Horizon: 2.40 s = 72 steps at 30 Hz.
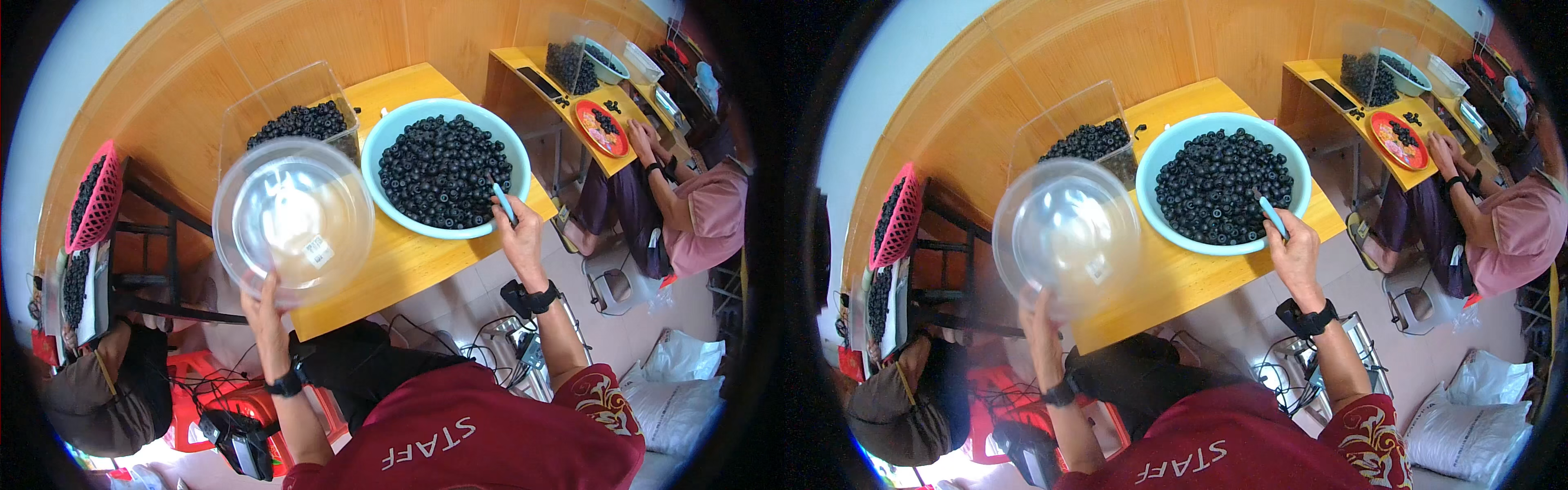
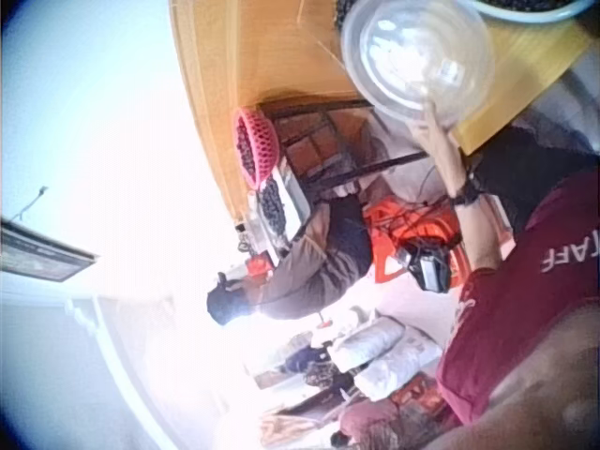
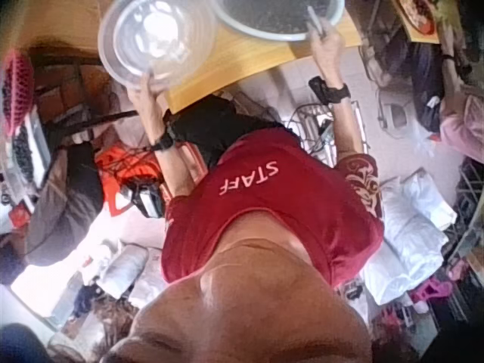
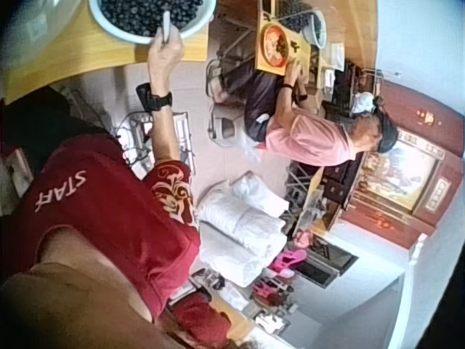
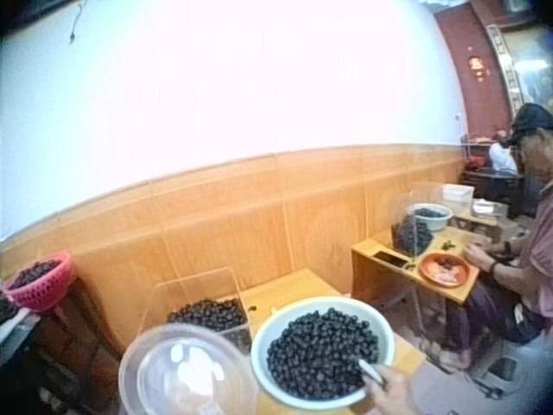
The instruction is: Inspecting and sorting blueberries from containers into various bowls and plates.
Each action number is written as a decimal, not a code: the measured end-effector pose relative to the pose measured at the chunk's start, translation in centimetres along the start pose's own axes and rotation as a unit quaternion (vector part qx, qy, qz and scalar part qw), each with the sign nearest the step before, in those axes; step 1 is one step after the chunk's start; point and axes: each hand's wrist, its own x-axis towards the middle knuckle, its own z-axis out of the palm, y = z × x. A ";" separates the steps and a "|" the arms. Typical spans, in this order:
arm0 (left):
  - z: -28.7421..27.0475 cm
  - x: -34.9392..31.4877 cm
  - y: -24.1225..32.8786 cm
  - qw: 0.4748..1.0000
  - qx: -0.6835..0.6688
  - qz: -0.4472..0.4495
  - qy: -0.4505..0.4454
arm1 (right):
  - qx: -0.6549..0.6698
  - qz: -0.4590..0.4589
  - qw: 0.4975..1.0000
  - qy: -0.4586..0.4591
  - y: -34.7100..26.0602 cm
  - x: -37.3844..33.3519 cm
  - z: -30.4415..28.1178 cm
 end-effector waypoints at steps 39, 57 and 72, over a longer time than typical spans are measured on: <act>-2.0 29.0 1.0 0.950 0.171 -0.212 -0.151 | -0.168 -0.128 0.903 -0.374 -8.2 26.9 27.3; -1.7 27.2 0.5 0.949 0.192 -0.185 -0.168 | -0.038 -0.037 0.958 -0.281 -5.4 27.3 30.7; -2.7 17.1 0.6 0.993 -0.008 -0.069 -0.094 | 0.014 -0.251 0.943 -0.220 -15.3 25.4 24.3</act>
